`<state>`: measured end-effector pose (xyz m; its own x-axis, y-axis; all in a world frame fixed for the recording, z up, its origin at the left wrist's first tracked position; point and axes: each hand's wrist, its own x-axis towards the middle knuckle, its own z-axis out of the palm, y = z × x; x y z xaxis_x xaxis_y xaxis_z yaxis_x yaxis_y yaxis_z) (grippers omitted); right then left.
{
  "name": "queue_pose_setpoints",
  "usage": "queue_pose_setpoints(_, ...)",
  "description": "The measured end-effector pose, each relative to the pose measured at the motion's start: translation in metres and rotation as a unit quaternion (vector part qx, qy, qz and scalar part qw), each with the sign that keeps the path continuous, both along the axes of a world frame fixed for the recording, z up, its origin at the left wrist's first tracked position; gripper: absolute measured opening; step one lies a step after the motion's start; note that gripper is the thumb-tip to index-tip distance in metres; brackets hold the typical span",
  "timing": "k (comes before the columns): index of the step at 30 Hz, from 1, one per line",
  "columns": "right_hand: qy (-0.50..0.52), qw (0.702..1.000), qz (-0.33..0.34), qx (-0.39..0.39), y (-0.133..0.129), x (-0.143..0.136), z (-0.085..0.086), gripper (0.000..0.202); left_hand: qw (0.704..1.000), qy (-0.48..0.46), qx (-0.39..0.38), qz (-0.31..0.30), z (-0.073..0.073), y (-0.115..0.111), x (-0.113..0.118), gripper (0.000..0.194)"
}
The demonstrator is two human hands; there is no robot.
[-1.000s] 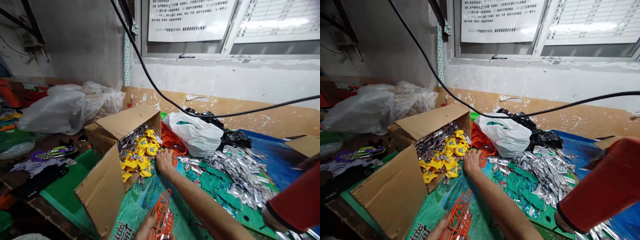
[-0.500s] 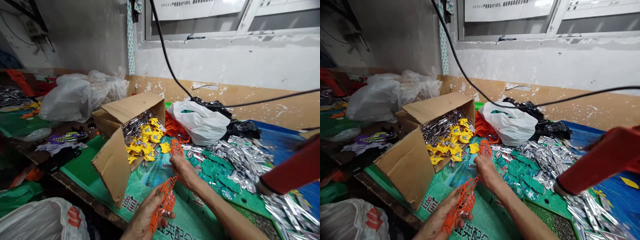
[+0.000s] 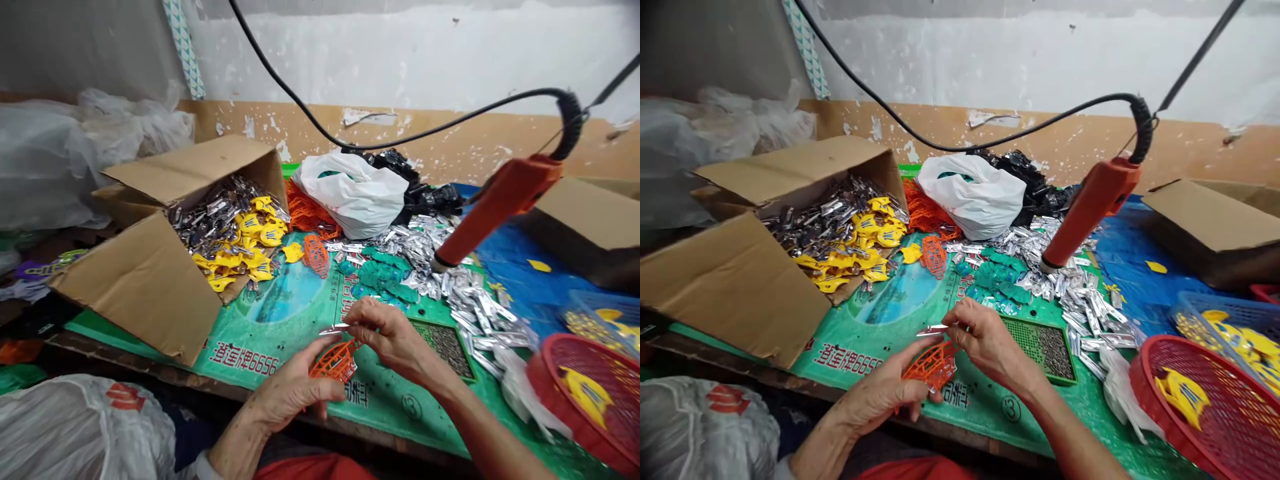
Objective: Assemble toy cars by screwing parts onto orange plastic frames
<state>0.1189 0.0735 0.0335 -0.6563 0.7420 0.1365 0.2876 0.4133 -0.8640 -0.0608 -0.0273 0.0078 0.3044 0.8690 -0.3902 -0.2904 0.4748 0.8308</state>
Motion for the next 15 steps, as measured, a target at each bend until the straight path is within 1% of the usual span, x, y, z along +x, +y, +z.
queue_pose_setpoints(2, 0.0, 1.0, 0.008, 0.004, -0.006, 0.009, -0.002, 0.012, 0.999, 0.028, 0.005, -0.023, 0.003, 0.0, 0.005, 0.08)
queue_pose_setpoints(4, 0.008, 1.0, 0.004, 0.007, -0.012, 0.017, -0.006, 0.011, 0.998, 0.048, 0.009, -0.035, 0.006, 0.001, 0.01, 0.077)
queue_pose_setpoints(6, 0.023, 1.0, -0.006, 0.016, -0.016, 0.023, -0.01, 0.011, 0.997, 0.062, 0.007, -0.033, 0.008, 0.002, 0.016, 0.074)
queue_pose_setpoints(9, 0.039, 0.999, -0.015, 0.032, -0.023, 0.031, -0.013, 0.013, 0.996, 0.085, 0.007, -0.03, 0.01, 0.005, 0.025, 0.076)
queue_pose_setpoints(12, 0.034, 0.997, -0.011, 0.064, -0.029, 0.038, -0.012, 0.014, 0.996, 0.073, 0.012, -0.043, 0.008, 0.007, 0.03, 0.073)
queue_pose_setpoints(15, 0.01, 0.996, 0.004, 0.09, -0.032, 0.043, -0.01, 0.016, 0.998, 0.036, -0.006, -0.047, 0.001, 0.007, 0.03, 0.071)
